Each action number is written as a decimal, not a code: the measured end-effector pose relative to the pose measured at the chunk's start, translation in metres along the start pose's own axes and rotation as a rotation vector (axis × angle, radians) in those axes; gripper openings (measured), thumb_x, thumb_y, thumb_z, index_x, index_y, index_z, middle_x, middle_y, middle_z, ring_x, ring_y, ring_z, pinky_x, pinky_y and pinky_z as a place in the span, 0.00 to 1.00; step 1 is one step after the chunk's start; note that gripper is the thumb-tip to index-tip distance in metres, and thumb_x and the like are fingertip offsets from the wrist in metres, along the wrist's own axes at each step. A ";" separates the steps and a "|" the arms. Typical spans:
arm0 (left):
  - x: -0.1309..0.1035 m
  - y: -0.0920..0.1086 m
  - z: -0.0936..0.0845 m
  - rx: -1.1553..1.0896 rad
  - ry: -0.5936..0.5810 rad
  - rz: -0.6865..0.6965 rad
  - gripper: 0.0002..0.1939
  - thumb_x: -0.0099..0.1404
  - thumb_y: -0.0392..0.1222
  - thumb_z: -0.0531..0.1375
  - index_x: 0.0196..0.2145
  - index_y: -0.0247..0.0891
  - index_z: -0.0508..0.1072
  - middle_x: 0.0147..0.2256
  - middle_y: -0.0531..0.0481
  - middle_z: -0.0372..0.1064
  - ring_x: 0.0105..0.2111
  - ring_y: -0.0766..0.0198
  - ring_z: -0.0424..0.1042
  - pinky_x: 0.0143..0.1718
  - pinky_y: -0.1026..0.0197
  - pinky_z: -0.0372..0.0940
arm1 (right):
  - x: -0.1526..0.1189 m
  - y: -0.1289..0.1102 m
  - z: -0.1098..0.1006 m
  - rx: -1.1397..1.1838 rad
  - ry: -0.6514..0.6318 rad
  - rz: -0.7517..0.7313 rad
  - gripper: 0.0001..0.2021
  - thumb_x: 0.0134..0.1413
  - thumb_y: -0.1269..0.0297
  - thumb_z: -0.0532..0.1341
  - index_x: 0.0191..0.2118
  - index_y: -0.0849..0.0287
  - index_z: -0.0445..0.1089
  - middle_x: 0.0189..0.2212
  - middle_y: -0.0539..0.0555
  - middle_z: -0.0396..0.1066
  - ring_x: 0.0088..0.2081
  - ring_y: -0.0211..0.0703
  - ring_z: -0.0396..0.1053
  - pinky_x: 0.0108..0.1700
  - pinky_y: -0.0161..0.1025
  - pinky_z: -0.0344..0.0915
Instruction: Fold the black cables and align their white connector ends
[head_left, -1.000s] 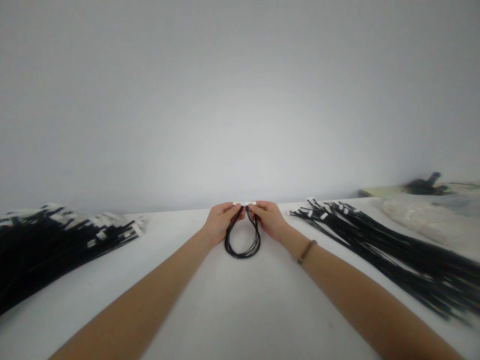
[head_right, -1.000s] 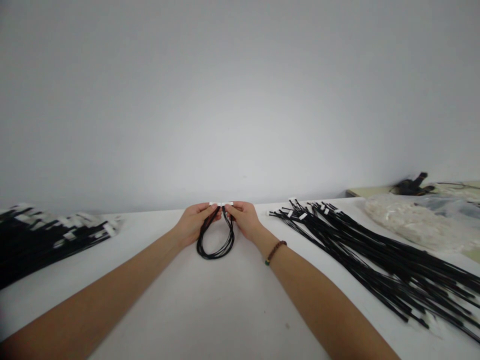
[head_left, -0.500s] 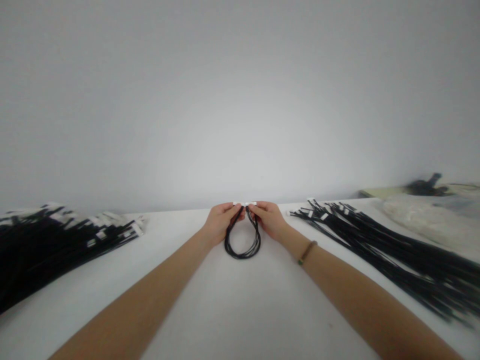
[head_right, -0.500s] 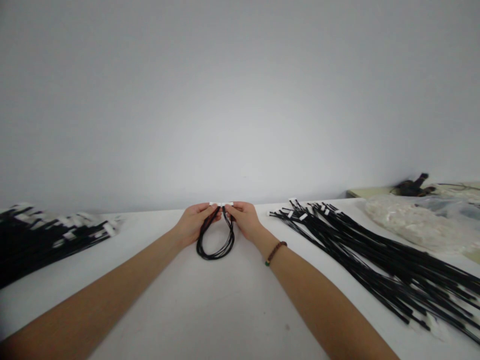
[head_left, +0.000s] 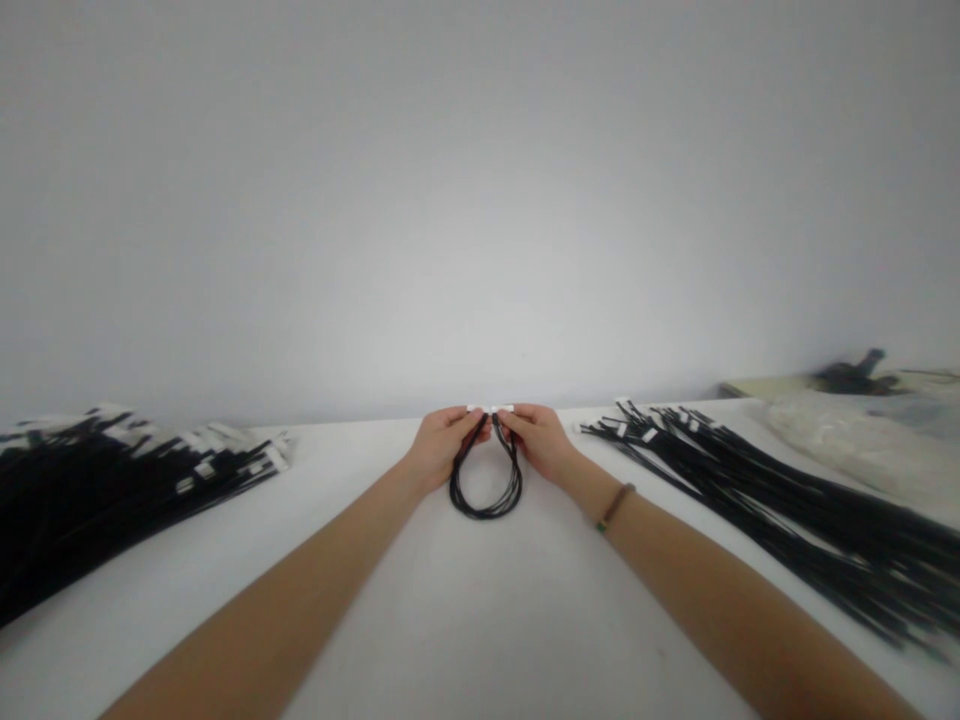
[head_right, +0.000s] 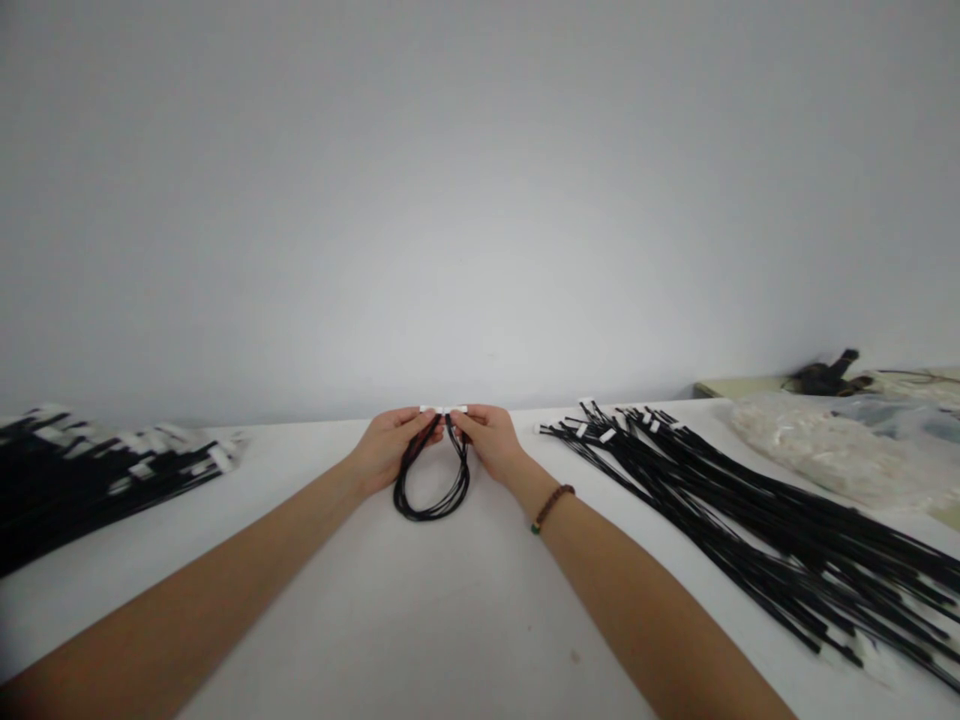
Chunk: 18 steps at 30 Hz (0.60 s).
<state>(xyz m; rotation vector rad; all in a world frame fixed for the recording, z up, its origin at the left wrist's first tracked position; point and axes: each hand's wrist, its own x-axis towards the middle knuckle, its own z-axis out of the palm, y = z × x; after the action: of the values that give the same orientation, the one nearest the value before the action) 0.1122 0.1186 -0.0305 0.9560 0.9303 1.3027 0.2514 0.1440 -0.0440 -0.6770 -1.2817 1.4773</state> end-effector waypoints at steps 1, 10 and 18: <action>0.000 0.000 0.000 0.000 -0.002 -0.002 0.10 0.49 0.39 0.61 0.27 0.27 0.70 0.25 0.46 0.68 0.25 0.71 0.67 0.33 0.68 0.64 | 0.000 0.000 0.000 -0.001 0.001 0.002 0.09 0.38 0.62 0.62 0.24 0.64 0.68 0.17 0.48 0.61 0.21 0.31 0.55 0.24 0.31 0.50; 0.001 0.000 0.000 -0.004 -0.004 -0.006 0.09 0.49 0.38 0.61 0.27 0.27 0.70 0.25 0.46 0.68 0.25 0.71 0.67 0.32 0.68 0.64 | 0.000 -0.001 0.001 -0.010 0.006 0.007 0.10 0.37 0.61 0.62 0.24 0.64 0.68 0.17 0.48 0.61 0.20 0.31 0.55 0.23 0.31 0.49; 0.002 0.000 0.000 -0.012 0.000 -0.011 0.09 0.48 0.38 0.62 0.27 0.28 0.71 0.25 0.46 0.69 0.24 0.71 0.67 0.32 0.69 0.64 | -0.001 -0.001 0.001 0.002 0.024 0.027 0.10 0.36 0.61 0.63 0.24 0.64 0.69 0.18 0.49 0.63 0.21 0.32 0.56 0.24 0.32 0.51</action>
<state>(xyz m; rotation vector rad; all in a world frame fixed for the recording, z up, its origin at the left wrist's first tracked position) 0.1124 0.1206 -0.0302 0.9402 0.9253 1.2972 0.2507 0.1427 -0.0428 -0.7110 -1.2566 1.4877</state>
